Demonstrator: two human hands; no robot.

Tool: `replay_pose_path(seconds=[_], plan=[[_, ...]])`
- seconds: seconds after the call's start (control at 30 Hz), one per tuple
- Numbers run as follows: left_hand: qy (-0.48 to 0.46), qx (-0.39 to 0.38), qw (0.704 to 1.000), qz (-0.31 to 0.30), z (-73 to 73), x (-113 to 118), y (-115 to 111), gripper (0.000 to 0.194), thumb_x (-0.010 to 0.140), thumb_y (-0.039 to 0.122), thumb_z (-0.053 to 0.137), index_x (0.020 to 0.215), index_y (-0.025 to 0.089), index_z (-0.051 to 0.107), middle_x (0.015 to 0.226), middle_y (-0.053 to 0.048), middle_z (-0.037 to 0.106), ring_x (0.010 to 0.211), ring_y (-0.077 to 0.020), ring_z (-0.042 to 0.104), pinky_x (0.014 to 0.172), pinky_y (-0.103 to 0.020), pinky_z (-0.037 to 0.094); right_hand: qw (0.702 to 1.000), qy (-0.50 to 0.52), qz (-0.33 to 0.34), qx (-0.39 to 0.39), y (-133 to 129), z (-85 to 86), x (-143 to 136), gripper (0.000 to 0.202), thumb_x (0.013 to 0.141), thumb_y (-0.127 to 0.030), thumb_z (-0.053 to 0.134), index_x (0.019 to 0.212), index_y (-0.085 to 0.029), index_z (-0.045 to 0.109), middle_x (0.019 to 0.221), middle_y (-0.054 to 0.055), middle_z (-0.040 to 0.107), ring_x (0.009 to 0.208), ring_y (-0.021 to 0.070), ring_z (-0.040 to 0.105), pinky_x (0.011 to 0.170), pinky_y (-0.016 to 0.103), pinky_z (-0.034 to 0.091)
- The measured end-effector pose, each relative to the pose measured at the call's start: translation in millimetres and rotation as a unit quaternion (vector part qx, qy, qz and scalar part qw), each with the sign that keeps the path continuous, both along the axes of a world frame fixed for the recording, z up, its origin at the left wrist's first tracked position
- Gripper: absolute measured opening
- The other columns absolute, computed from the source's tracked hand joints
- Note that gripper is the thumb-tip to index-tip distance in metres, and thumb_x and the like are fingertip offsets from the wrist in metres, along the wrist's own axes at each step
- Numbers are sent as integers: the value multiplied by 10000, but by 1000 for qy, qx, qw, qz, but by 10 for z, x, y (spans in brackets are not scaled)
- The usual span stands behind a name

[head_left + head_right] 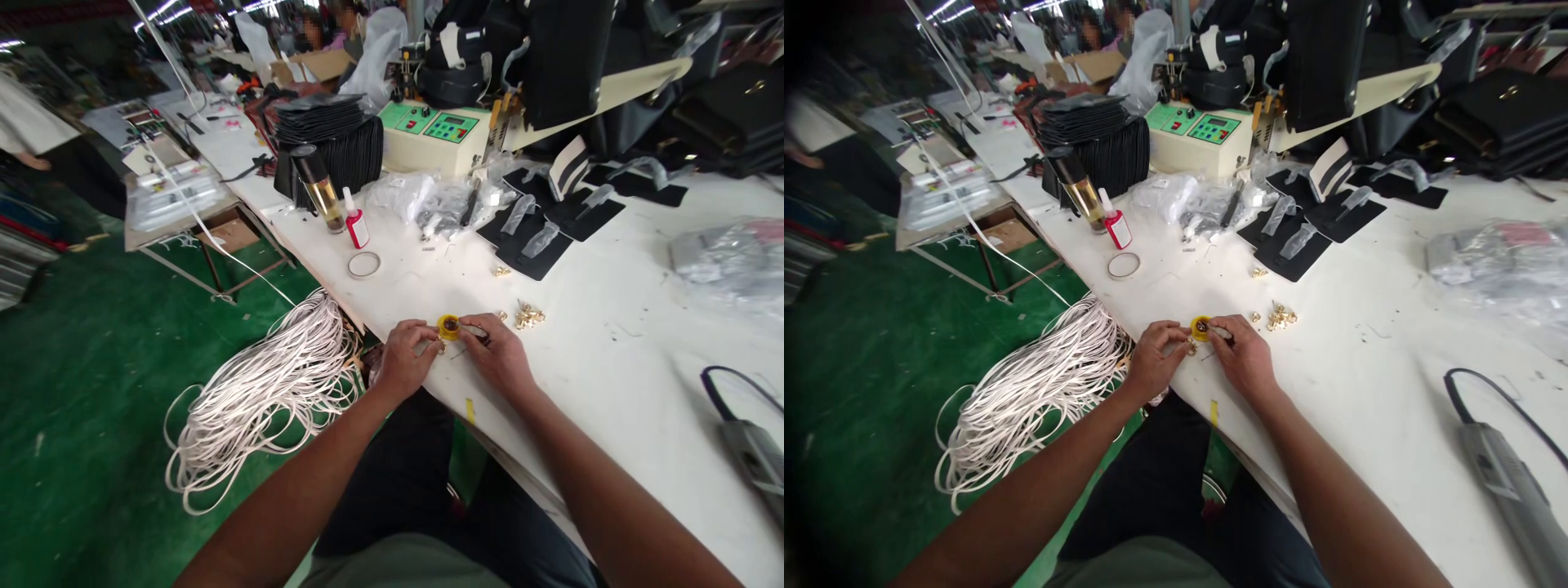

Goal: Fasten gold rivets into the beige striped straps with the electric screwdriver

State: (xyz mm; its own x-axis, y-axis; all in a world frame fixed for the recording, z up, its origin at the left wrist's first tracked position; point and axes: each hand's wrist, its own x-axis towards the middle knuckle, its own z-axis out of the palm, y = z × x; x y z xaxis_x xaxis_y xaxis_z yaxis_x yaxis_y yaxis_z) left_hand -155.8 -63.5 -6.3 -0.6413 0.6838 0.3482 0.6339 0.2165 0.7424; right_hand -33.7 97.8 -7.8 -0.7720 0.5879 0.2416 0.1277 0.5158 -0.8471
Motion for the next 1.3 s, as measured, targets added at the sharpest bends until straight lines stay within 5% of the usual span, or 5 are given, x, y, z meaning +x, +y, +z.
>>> replay_pose_path(seconds=[0.37, 0.57, 0.73, 1.3], plan=[[7, -4, 1000, 4, 6, 7, 22, 84, 886, 188, 771, 931, 252, 740, 1054, -31, 788, 1166, -237, 662, 1059, -451, 519, 998, 9, 2, -64, -3, 44, 18, 271, 934, -470, 673, 1066, -251, 761, 1099, 70, 763, 896, 242, 716, 782, 365, 548], [-13, 9, 999, 28, 24, 4, 24, 31, 893, 231, 776, 916, 238, 756, 961, -29, 743, 997, -203, 679, 941, -379, 545, 974, 28, -57, -217, -52, 207, 93, 419, 852, -552, 750, 1066, -192, 738, 614, -7, 646, 527, 161, 563, 515, 284, 431], [-27, 14, 999, 44, -8, 15, 28, 62, 873, 251, 803, 920, 240, 764, 954, -18, 715, 946, -183, 680, 908, -346, 541, 952, 57, -47, -296, -84, 315, 118, 394, 803, -521, 808, 983, -186, 704, 552, -22, 620, 510, 141, 534, 507, 263, 411], [-17, 10, 999, 41, -21, 21, 39, 64, 867, 259, 814, 919, 247, 777, 939, -19, 721, 972, -195, 674, 911, -355, 540, 961, 24, -30, -275, -112, 230, 86, 374, 816, -522, 791, 983, -199, 703, 548, -29, 620, 487, 132, 532, 476, 244, 392]])
